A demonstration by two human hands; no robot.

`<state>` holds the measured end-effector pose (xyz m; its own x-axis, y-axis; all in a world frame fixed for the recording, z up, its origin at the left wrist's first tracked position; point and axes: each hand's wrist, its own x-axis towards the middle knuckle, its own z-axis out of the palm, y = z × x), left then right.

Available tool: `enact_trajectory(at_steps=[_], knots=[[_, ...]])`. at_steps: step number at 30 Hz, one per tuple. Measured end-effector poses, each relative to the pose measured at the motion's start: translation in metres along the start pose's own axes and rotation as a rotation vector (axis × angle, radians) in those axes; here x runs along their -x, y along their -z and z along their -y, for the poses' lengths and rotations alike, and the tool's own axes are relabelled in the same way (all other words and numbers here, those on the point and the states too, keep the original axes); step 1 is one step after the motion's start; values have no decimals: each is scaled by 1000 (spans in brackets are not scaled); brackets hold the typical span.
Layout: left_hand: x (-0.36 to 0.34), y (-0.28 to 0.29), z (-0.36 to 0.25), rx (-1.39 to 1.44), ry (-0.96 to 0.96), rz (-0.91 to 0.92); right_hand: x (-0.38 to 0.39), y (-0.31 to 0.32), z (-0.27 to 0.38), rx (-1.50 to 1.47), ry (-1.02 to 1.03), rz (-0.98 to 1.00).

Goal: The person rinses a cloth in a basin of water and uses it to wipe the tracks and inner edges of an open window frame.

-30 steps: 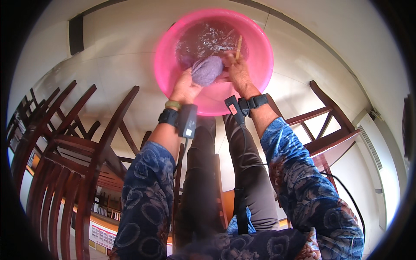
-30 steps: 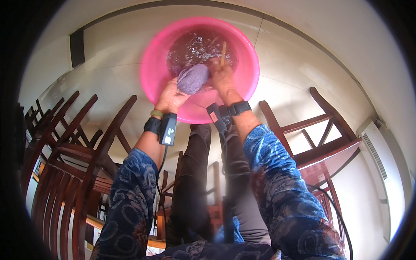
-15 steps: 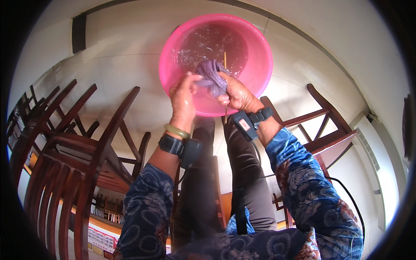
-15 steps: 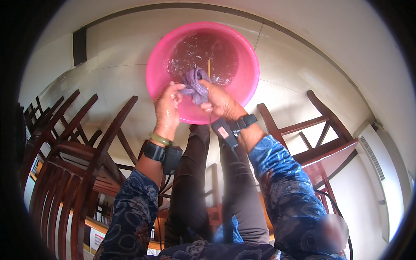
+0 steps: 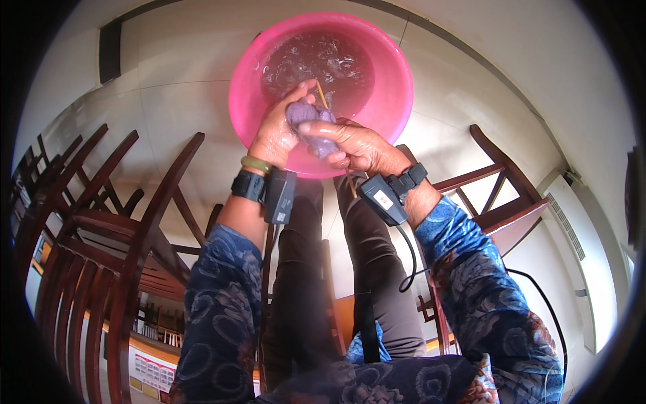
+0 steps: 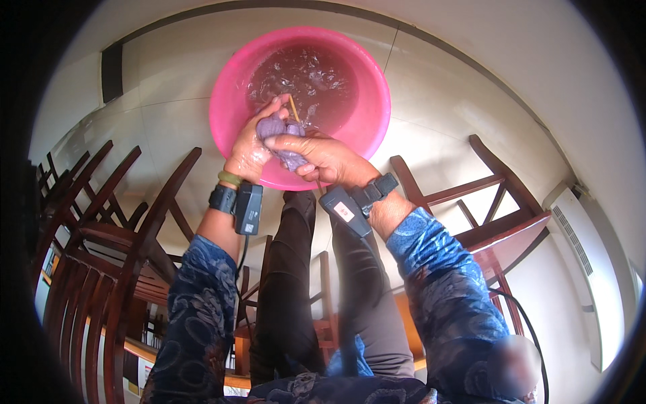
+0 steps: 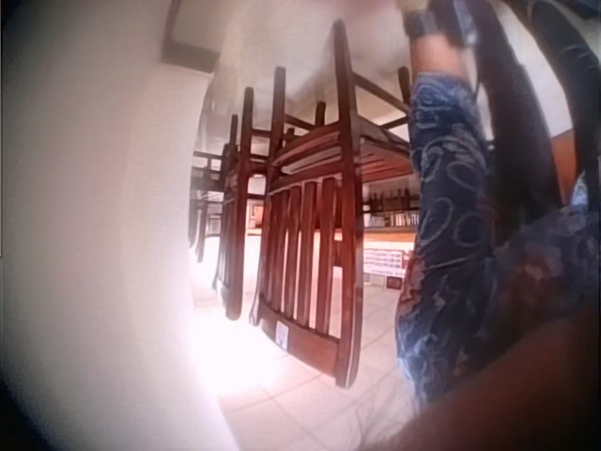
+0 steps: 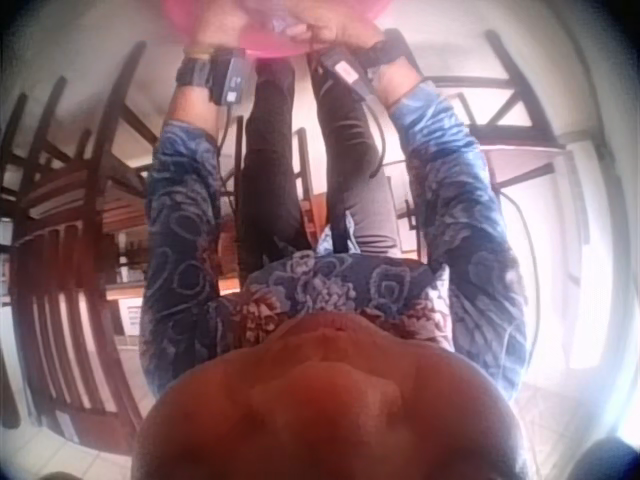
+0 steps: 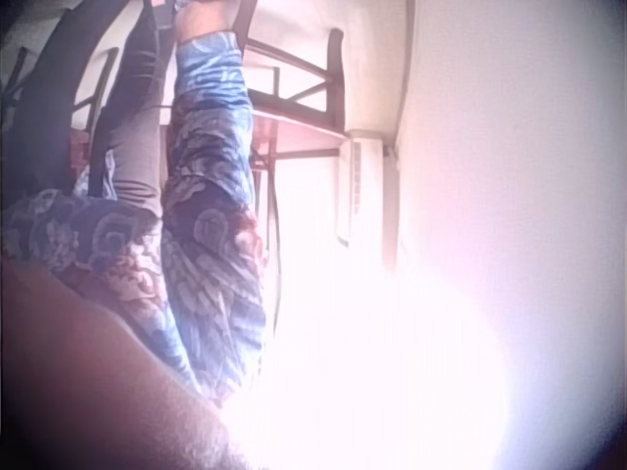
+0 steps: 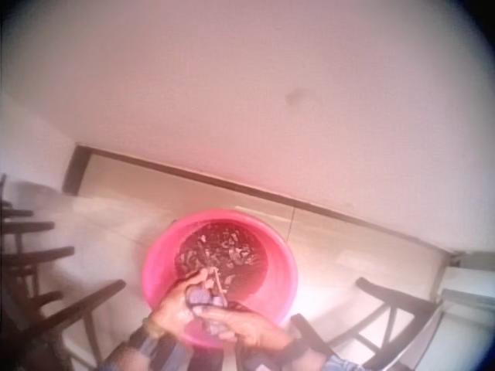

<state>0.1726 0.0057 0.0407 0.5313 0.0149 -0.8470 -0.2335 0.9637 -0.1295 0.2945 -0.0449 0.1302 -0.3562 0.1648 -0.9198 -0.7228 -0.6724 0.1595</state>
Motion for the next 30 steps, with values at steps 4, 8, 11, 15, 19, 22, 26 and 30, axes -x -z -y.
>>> enact_trajectory(at_steps=[4, 8, 11, 15, 19, 22, 26, 30], knots=[[-12, -6, -8, -233, 44, 77, -7, -5, 6, 521, 8, -171], [-40, -22, 11, -561, -264, -298, -57, 33, -11, 788, 458, -341], [-45, -12, 17, -495, -443, -450, -59, 27, -12, 982, 468, -429], [-7, -29, 3, -203, -331, -332, -30, 37, -4, 639, 318, -226], [34, -19, -17, -472, -561, 50, 7, 23, -10, -117, -91, 193], [45, -23, -18, -432, -482, 249, 11, 13, -26, -420, -264, 526], [57, -41, -17, -421, -435, 207, 2, 3, -24, -363, -154, 207], [35, -33, 1, -333, -557, -13, -10, -9, -27, 163, 214, -260]])
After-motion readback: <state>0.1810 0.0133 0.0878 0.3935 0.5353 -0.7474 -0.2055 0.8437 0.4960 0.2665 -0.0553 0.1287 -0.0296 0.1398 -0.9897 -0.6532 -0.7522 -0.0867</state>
